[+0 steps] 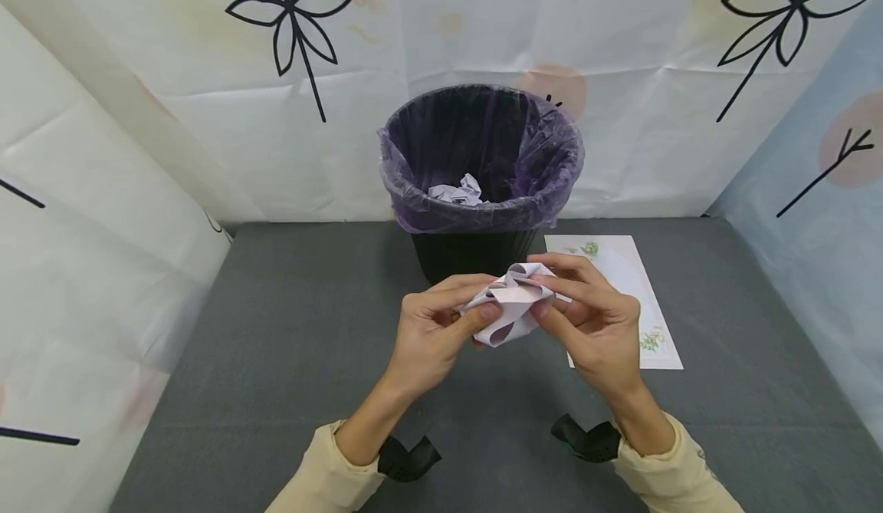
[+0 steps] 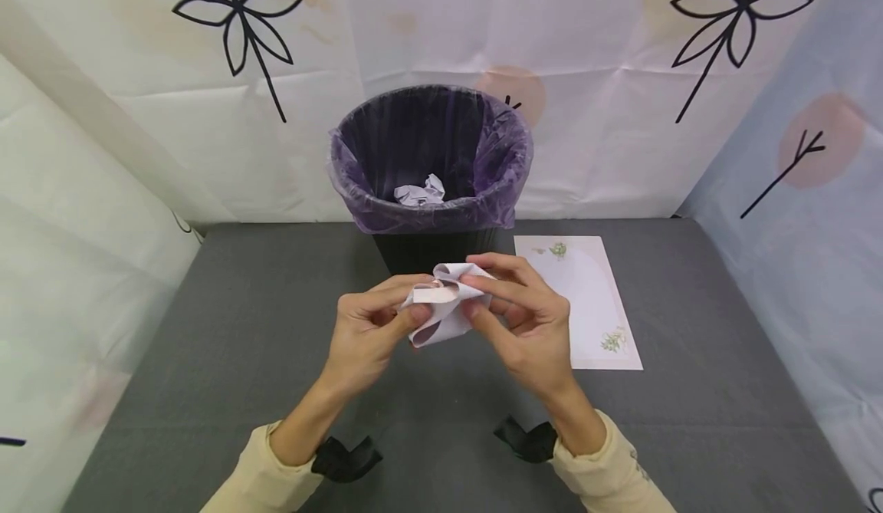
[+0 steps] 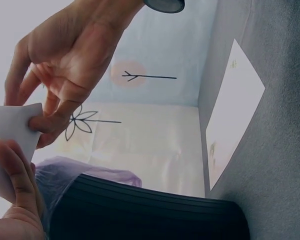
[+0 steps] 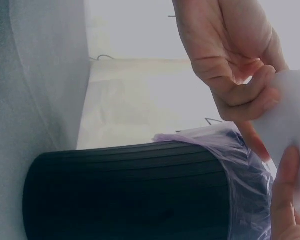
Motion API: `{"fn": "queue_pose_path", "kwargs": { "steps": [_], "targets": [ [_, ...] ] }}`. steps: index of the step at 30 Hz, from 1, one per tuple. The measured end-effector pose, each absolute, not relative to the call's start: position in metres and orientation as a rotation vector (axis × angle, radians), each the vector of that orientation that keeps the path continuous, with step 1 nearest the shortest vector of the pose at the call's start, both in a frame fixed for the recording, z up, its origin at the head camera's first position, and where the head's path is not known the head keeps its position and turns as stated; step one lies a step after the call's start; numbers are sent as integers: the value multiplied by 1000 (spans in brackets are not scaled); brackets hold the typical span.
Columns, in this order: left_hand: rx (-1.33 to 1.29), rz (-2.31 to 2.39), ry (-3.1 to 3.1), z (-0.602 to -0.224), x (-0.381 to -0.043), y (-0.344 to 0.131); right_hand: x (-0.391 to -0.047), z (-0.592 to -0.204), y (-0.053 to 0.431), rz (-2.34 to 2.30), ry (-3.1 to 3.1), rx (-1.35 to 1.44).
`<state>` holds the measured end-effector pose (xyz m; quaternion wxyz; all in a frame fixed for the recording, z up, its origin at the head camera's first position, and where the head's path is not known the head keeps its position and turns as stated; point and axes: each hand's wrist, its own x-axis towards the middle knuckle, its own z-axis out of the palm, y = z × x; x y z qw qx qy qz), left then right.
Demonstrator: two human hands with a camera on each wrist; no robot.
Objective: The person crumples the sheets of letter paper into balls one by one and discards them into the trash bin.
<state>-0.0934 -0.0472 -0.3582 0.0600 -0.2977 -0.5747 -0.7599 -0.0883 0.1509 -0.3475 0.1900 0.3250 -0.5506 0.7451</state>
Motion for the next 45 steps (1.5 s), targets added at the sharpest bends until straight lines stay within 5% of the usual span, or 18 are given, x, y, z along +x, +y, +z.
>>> {"fn": "queue_pose_path", "kwargs": {
  "steps": [10,25,35,45],
  "targets": [
    [-847,-2299,-1816,-350,-91,-50,-91,-353,151,2098,-1490,1105],
    [-787,-2300,-1895,-343,-88,-48,-92,-353,147,2017,-1503,936],
    [-971,-2345,-1865,-339,-87,-53,-95,-356,147,1961,-1534,859],
    [-646,-2339,-2009,-332,-81,-41,-94,-356,143,1899,-1608,911]
  ]
}}
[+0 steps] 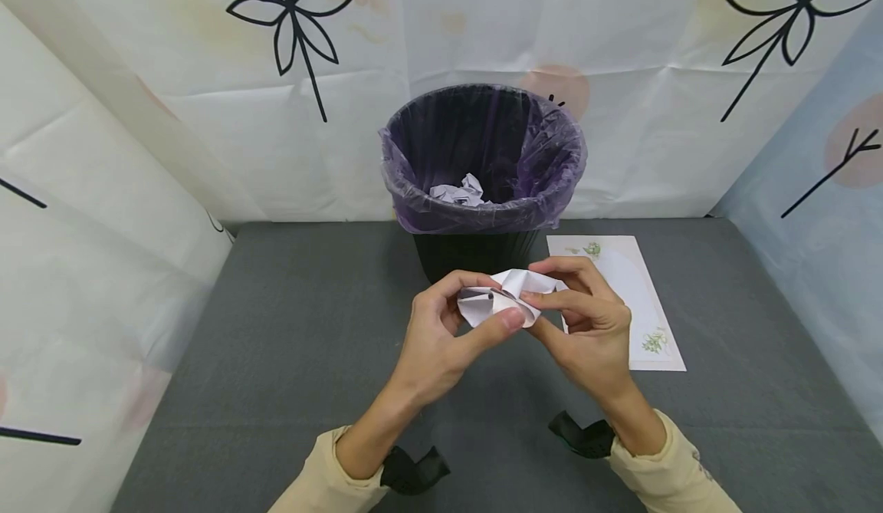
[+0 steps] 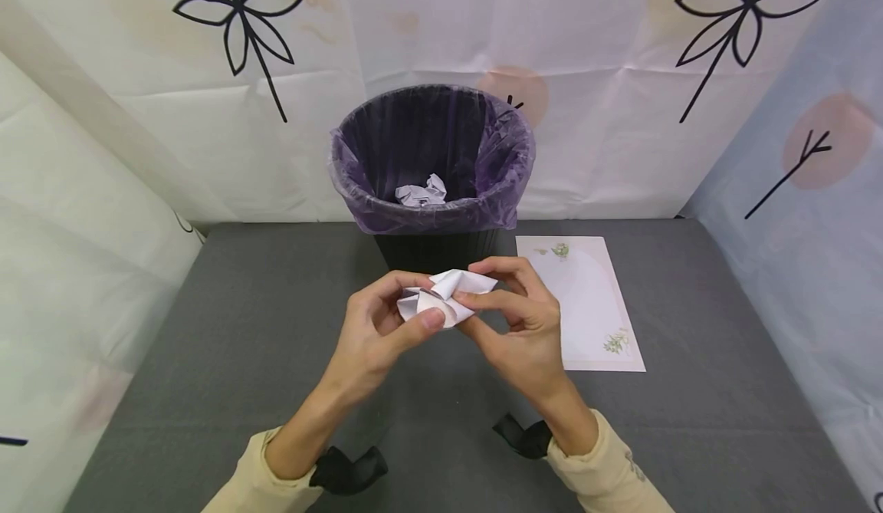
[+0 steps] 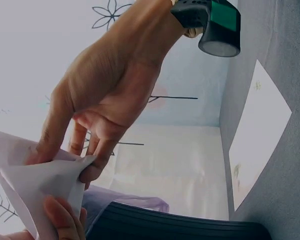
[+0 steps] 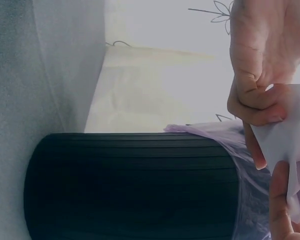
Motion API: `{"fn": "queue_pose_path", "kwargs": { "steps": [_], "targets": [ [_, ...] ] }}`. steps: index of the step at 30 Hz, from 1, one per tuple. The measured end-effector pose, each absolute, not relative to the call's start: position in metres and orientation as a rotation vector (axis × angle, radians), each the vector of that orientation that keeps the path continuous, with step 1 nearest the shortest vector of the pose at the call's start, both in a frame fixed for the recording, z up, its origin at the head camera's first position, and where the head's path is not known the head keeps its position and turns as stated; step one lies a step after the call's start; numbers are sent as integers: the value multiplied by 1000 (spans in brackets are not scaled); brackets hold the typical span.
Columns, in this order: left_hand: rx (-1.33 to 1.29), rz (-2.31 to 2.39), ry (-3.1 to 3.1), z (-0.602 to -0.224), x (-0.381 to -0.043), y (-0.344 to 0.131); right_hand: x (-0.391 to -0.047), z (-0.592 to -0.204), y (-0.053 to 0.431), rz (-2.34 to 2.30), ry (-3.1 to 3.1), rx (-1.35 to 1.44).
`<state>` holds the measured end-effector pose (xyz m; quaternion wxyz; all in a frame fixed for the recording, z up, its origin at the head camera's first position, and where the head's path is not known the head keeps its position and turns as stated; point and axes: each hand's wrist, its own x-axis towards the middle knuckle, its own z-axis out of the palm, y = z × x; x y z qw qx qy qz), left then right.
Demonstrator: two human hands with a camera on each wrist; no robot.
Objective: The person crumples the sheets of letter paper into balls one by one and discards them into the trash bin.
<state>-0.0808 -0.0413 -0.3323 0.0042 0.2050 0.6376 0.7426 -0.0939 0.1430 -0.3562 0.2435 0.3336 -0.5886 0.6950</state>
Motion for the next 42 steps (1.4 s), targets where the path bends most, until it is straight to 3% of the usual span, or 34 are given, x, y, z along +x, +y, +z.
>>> {"fn": "queue_pose_path", "kwargs": {
  "steps": [12,19,31,42],
  "targets": [
    [757,2395,2014,-336,-88,-42,-91,-352,152,2000,-1656,986],
    [797,2381,2041,-336,-89,-42,-92,-350,151,2070,-1629,863],
    [437,2461,2097,-332,-87,-39,-93,-344,152,2292,-1688,671],
    [271,2576,1950,-335,-88,-36,-94,-347,149,2173,-1761,757]
  ]
}}
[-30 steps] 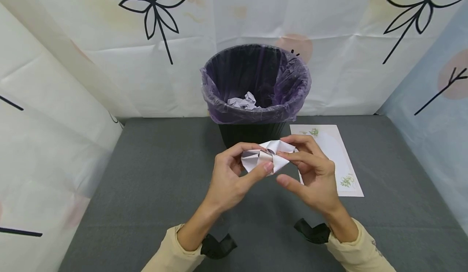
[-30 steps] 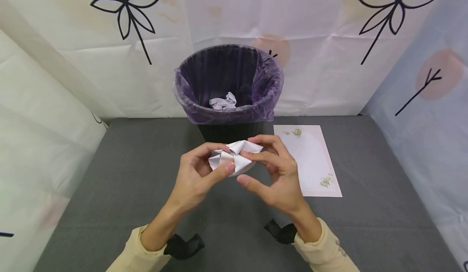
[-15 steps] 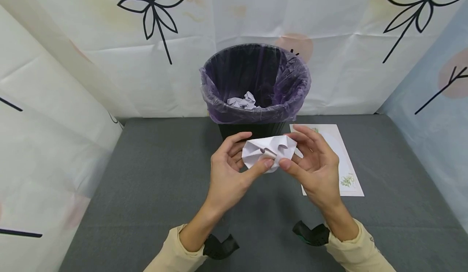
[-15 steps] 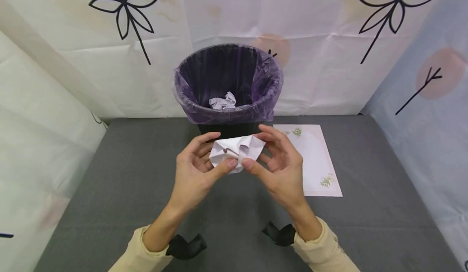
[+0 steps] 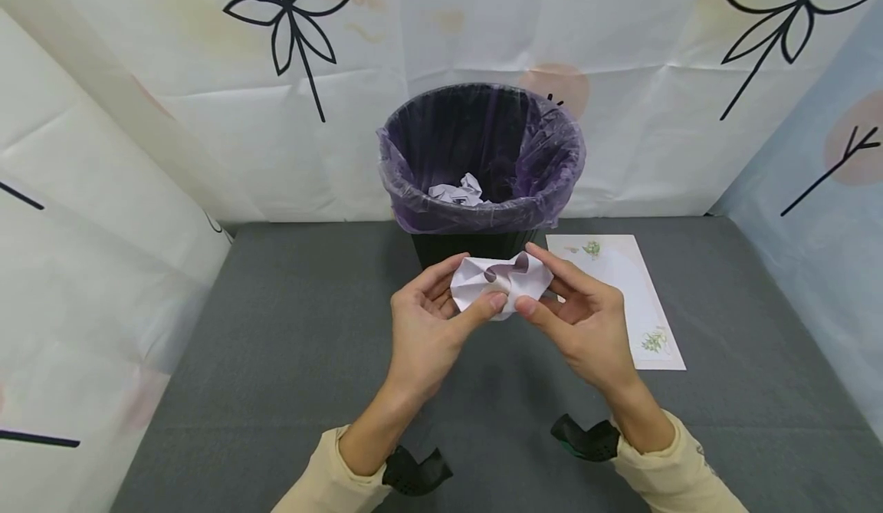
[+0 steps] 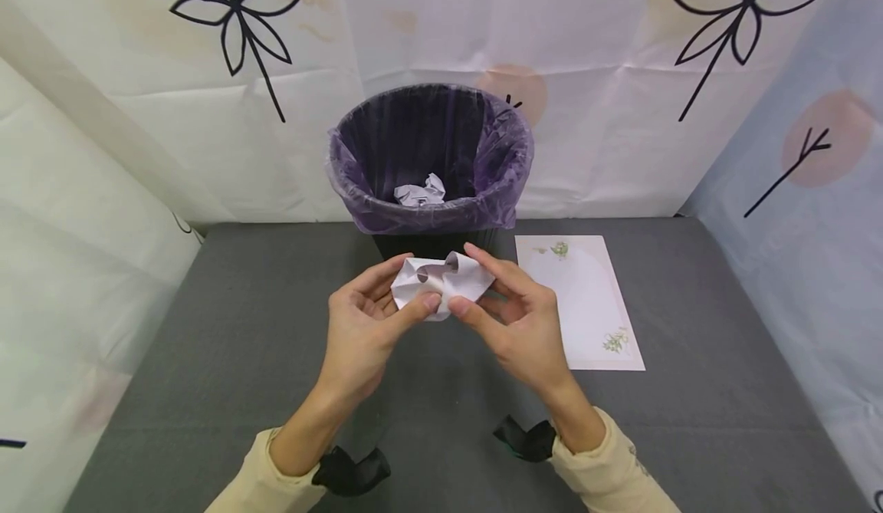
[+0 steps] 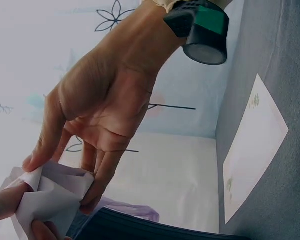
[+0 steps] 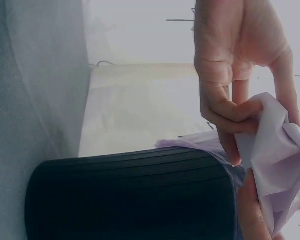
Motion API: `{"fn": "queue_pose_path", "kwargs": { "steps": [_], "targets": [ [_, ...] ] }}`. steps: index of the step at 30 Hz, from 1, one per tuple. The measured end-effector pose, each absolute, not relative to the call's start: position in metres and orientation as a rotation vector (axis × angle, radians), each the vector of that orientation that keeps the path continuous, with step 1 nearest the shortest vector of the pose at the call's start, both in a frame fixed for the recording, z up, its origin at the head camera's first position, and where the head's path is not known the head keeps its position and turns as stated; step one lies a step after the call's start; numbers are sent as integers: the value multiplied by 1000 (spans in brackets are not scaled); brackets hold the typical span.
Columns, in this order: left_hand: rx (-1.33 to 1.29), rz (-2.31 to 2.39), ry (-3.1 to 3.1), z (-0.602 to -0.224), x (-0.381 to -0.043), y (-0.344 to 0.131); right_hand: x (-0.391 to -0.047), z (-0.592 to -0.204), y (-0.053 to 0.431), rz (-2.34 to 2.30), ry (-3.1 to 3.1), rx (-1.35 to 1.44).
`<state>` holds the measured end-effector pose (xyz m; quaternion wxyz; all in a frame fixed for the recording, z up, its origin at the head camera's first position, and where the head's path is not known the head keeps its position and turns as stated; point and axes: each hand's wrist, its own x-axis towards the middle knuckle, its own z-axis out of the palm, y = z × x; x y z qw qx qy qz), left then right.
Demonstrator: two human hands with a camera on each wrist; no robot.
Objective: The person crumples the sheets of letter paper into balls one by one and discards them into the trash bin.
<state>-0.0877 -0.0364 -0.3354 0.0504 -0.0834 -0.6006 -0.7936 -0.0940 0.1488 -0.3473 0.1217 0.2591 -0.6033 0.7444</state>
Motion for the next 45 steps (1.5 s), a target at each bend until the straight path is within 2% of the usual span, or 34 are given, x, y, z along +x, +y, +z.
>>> {"fn": "queue_pose_path", "kwargs": {
  "steps": [13,33,45],
  "targets": [
    [-246,-2513,-1761,-335,-90,-38,-95,-354,140,1884,-1733,805],
    [-502,-2368,-1923,-328,-89,-39,-98,-353,138,1813,-1720,810],
    [-343,-2331,-1928,-323,-90,-37,-96,-353,134,1619,-1791,812]
  ]
}}
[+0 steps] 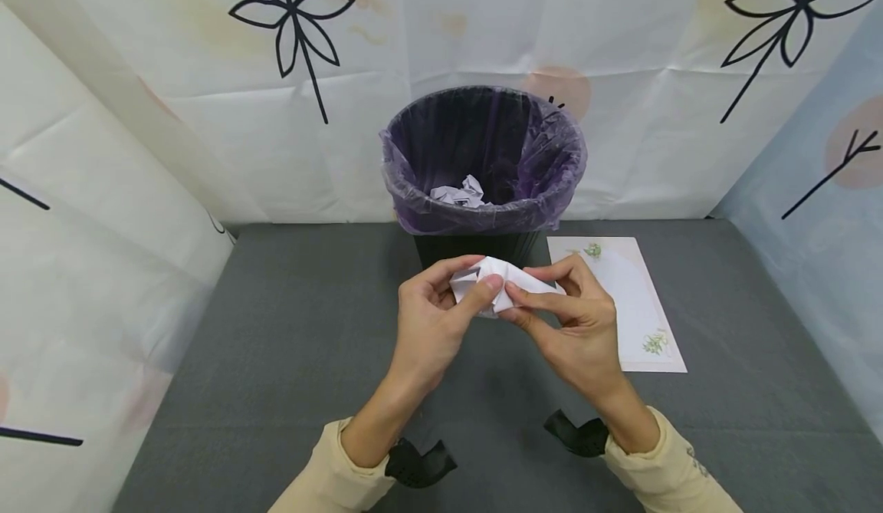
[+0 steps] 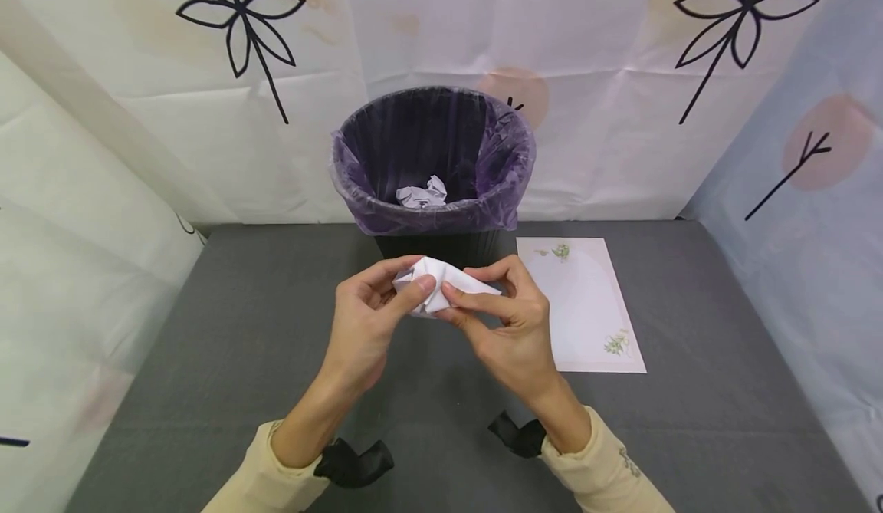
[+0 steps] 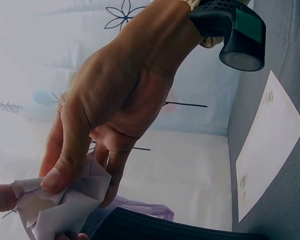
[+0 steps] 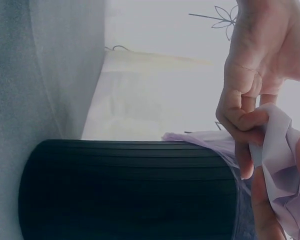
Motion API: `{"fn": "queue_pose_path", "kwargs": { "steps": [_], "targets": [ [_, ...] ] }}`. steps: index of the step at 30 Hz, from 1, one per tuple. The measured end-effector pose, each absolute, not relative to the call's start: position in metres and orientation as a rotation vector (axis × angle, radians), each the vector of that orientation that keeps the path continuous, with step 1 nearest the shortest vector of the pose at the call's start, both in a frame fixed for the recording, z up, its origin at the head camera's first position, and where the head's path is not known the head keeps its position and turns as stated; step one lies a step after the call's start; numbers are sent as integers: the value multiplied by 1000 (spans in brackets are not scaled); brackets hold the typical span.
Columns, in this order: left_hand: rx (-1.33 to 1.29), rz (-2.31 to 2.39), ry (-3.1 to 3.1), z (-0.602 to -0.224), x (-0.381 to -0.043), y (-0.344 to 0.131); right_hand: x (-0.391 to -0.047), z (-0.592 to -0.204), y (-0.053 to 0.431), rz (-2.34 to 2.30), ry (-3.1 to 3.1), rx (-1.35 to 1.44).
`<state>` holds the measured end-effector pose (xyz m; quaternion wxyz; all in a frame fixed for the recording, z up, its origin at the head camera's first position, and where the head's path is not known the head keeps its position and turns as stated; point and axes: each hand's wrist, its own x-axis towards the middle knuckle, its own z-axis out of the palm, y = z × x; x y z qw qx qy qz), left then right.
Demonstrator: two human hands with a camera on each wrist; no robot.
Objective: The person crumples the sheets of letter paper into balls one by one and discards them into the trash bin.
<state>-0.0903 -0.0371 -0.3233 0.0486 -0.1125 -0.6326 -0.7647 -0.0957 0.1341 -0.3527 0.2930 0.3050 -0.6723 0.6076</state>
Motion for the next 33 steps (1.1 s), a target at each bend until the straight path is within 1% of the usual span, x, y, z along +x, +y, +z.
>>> {"fn": "queue_pose_path", "kwargs": {
  "steps": [7,12,18,25,28,33],
  "targets": [
    [-390,-2278,-1923,-323,-92,-38,-92,-351,133,1899,-1686,807],
    [-415,-2159,-1945,-325,-92,-39,-90,-351,133,1903,-1751,743],
    [-438,-2084,-1924,-328,-92,-36,-90,-352,133,1912,-1734,741],
    [-270,-2323,-1865,-324,-89,-33,-89,-351,133,1972,-1646,739],
    [-308,-2399,-1838,-323,-88,-33,-90,-351,133,1989,-1626,749],
    [-386,-2385,-1848,-323,-88,-36,-91,-350,134,2037,-1610,797]
  ]
}}
